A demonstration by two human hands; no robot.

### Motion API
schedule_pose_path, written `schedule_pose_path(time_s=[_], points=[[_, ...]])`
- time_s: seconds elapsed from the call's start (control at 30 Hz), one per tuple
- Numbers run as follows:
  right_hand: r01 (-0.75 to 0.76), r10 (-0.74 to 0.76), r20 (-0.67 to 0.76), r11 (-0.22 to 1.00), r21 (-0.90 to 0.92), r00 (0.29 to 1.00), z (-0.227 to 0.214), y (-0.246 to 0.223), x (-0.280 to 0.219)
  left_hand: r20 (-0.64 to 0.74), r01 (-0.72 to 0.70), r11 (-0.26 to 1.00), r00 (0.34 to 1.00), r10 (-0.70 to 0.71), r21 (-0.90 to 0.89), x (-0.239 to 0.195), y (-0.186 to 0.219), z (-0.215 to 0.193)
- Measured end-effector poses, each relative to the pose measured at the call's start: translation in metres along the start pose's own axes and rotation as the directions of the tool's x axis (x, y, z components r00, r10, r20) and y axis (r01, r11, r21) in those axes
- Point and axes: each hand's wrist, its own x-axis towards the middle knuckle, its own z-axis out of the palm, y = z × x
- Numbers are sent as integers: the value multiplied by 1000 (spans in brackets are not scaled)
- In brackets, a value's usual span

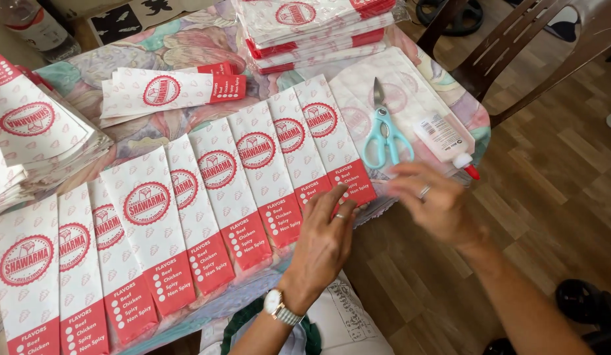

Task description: The person folds printed shawarma wrappers on a table, aligns them, and applies glue to the edges to seal them. They handle multiple wrappers one at a time, using a glue bottle and occasionally adjusting the stack.

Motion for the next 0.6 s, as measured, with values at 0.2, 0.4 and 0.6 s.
schedule_pose_path(time_s=[0.2, 0.4, 0.6], points=[[67, -76, 53, 986, 152, 996, 27, -5, -9, -4, 61, 996, 998, -61, 57, -1, -4, 25], [66, -75, 43, 979, 195, 996, 30, -1, -11, 10, 127, 991, 992, -127, 38, -10, -9, 35], [34, -45, 41, 972, 232, 998, 27, 1, -13, 15, 115, 991, 993, -116, 62, -11, -12, 38]])
